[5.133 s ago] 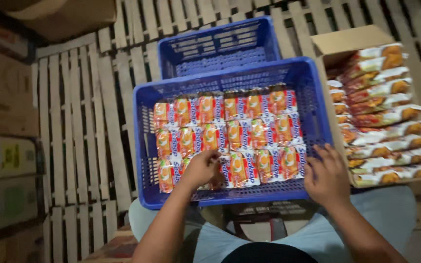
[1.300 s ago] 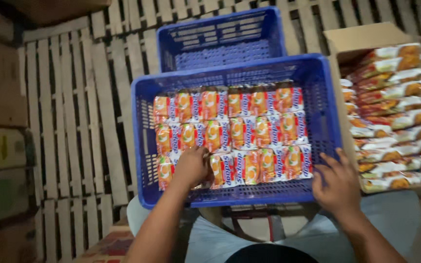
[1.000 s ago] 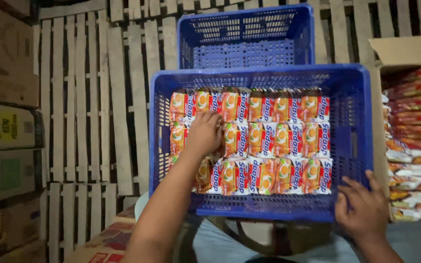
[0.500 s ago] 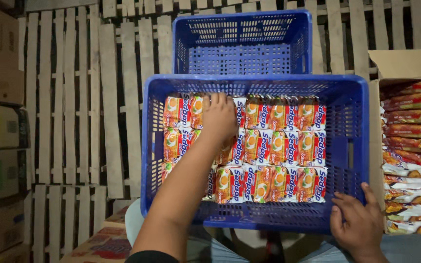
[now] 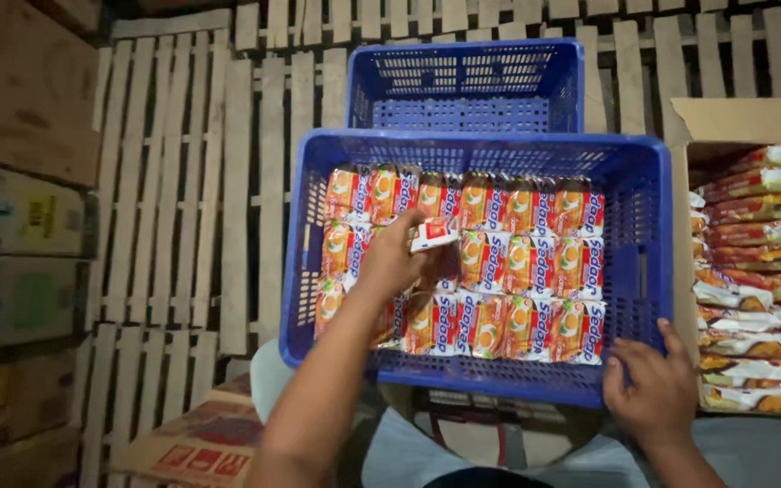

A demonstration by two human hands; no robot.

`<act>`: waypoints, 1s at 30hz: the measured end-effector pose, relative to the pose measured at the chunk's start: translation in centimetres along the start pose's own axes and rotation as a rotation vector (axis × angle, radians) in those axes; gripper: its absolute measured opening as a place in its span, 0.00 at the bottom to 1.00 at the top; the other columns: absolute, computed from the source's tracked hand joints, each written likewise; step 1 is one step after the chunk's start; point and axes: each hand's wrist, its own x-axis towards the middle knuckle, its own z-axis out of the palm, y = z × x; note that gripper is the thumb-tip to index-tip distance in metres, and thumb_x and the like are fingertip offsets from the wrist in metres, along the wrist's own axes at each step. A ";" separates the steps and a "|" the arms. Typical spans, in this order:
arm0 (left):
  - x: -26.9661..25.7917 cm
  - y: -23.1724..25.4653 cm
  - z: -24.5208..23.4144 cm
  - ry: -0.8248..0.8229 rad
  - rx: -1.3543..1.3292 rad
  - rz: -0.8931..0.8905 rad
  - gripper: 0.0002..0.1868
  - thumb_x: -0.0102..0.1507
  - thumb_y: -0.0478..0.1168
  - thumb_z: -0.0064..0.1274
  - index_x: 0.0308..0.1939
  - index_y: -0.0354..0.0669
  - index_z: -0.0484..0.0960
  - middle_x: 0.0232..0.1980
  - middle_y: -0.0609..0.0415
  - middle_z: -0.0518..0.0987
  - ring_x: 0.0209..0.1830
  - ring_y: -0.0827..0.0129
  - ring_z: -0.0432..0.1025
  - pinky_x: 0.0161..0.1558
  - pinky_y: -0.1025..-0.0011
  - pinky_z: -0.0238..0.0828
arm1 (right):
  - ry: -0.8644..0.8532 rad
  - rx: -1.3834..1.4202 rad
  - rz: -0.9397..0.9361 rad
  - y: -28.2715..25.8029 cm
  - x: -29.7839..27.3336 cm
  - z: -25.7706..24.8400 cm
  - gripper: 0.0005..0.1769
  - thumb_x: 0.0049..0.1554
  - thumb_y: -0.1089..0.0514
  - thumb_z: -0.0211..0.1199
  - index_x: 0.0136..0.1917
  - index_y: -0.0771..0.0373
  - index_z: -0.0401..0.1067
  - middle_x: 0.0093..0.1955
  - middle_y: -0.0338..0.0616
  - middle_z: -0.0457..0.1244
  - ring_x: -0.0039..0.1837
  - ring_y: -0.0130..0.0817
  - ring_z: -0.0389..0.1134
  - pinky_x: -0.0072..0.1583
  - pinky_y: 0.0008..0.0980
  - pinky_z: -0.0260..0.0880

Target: The person transfers individually wrapped snack packets from a blue plastic basket into a cardboard box. They place the packets one by one into the box, arranging them in rows until the box is full.

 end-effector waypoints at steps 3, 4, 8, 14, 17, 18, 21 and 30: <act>-3.6 -3.9 3.1 0.219 -0.107 0.112 0.28 0.63 0.45 0.63 0.68 0.52 0.78 0.64 0.48 0.82 0.62 0.52 0.78 0.56 0.54 0.77 | 0.004 0.024 0.005 -0.2 0.1 -0.2 0.11 0.57 0.57 0.65 0.50 0.56 0.85 0.55 0.35 0.76 0.81 0.60 0.69 0.84 0.49 0.68; -5.6 -2.6 3.1 0.223 -0.099 0.118 0.28 0.63 0.45 0.63 0.68 0.52 0.78 0.64 0.48 0.82 0.62 0.52 0.78 0.56 0.54 0.77 | 0.014 0.029 0.008 -0.4 0.1 -0.2 0.11 0.57 0.57 0.65 0.50 0.56 0.85 0.55 0.35 0.76 0.81 0.60 0.69 0.84 0.49 0.68; -10.9 -1.0 5.3 0.167 -0.677 -0.339 0.36 0.63 0.47 0.64 0.75 0.51 0.73 0.58 0.47 0.86 0.47 0.60 0.84 0.44 0.62 0.89 | -0.008 0.036 0.045 -0.6 0.2 0.4 0.13 0.56 0.55 0.66 0.53 0.55 0.85 0.63 0.39 0.75 0.82 0.61 0.67 0.83 0.55 0.68; -11.9 -4.2 12.8 0.011 -0.892 -0.238 0.22 0.68 0.50 0.58 0.62 0.45 0.80 0.56 0.51 0.87 0.54 0.66 0.79 0.49 0.68 0.74 | 0.037 0.385 -0.129 -6.4 1.8 -2.0 0.32 0.55 0.56 0.68 0.73 0.60 0.73 0.74 0.64 0.62 0.79 0.66 0.60 0.84 0.63 0.56; -13.0 -1.9 14.7 -0.165 -1.170 -0.394 0.16 0.70 0.47 0.58 0.53 0.37 0.81 0.43 0.43 0.87 0.32 0.61 0.82 0.24 0.69 0.82 | 0.001 0.435 -0.304 -9.6 2.5 -5.5 0.34 0.51 0.62 0.67 0.72 0.53 0.74 0.79 0.68 0.54 0.82 0.78 0.50 0.82 0.72 0.52; -12.9 -0.8 15.1 -0.187 -1.195 -0.468 0.19 0.70 0.47 0.58 0.52 0.31 0.84 0.41 0.40 0.87 0.27 0.61 0.81 0.22 0.70 0.82 | -0.039 0.395 -0.353 -10.2 2.6 -6.2 0.36 0.49 0.63 0.65 0.72 0.48 0.73 0.86 0.71 0.47 0.86 0.89 0.42 0.81 0.74 0.51; -13.5 2.5 14.1 -0.414 -1.176 -0.581 0.45 0.65 0.69 0.50 0.53 0.21 0.84 0.31 0.30 0.86 0.16 0.56 0.78 0.16 0.66 0.76 | -0.046 0.399 -0.325 -9.8 2.4 -8.1 0.38 0.45 0.69 0.57 0.69 0.53 0.75 0.80 0.56 0.60 0.82 0.73 0.55 0.76 0.70 0.60; -13.3 0.8 14.5 -0.268 0.363 0.135 0.34 0.71 0.66 0.42 0.76 0.56 0.71 0.55 0.55 0.89 0.45 0.64 0.86 0.58 0.54 0.81 | -0.043 0.085 0.123 5.0 8.7 -14.3 0.38 0.43 0.69 0.69 0.69 0.60 0.77 0.62 0.45 0.74 0.69 0.46 0.72 0.74 0.51 0.72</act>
